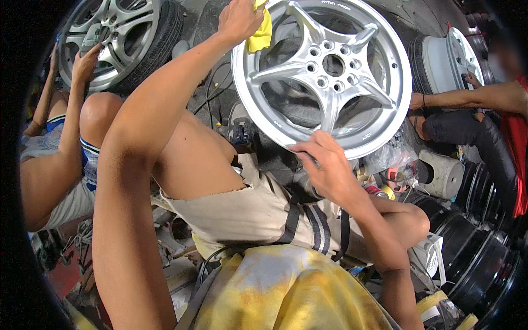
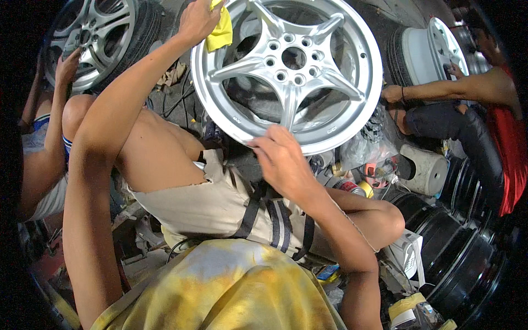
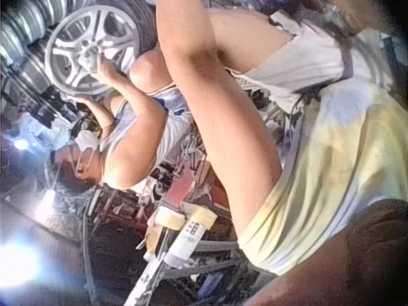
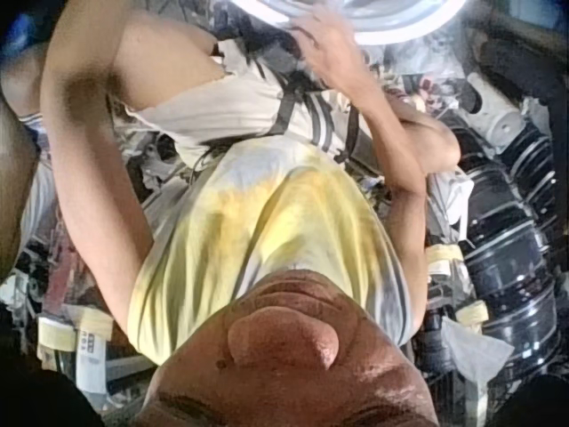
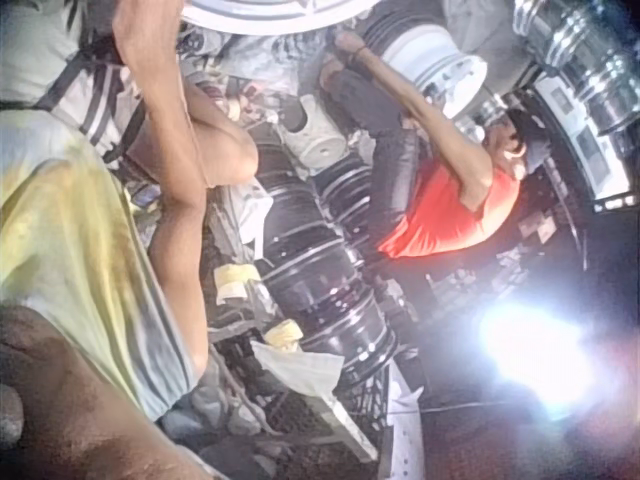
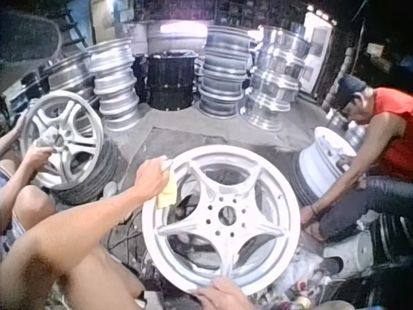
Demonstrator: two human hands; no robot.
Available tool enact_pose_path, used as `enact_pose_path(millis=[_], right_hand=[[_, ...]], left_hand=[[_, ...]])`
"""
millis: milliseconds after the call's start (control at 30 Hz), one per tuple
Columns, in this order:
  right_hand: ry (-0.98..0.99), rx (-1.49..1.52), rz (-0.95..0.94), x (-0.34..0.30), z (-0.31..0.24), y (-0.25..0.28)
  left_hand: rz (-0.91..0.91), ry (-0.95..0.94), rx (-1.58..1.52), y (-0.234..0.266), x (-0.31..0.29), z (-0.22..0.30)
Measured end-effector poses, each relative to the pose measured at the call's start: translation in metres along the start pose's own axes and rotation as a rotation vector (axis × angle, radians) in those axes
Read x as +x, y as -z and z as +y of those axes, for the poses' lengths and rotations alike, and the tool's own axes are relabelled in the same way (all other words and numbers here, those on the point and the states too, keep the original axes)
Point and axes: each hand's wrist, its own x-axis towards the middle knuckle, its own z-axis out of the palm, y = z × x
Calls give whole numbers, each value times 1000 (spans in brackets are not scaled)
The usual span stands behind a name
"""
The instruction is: The person wipes a silver five-spoke car wheel rim with a yellow cloth, focusing on the outer edge and spokes. They rotate the rim to access different areas and continue wiping until the end of the clip.
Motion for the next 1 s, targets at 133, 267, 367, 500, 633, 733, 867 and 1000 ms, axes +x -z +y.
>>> enact_pose_path(millis=[133, 267, 367, 500, 633, 733, 867, 1000], right_hand=[[10, 62, 67, 10, -6, -11], [37, -60, -13, -9, 7, 10], [75, -3, 53, 9, -3, -12], [48, -12, 31, 2, -1, -8], [65, -58, -11, -7, 2, 5], [71, 2, 72, 9, -1, -15], [42, 0, 40, 2, -2, -8], [52, -36, 19, -5, 3, 2]], left_hand=[[-85, 34, -10, 7, 1, 9], [54, -47, 26, 0, -2, -1], [-3, -22, 49, -1, 0, -1], [-52, -6, 19, 6, 2, 5], [-9, -9, 31, 4, -4, -4], [-44, -15, 28, -1, 3, 6], [-23, -22, 77, -4, 0, -10], [51, -100, 78, -12, 0, -19]])
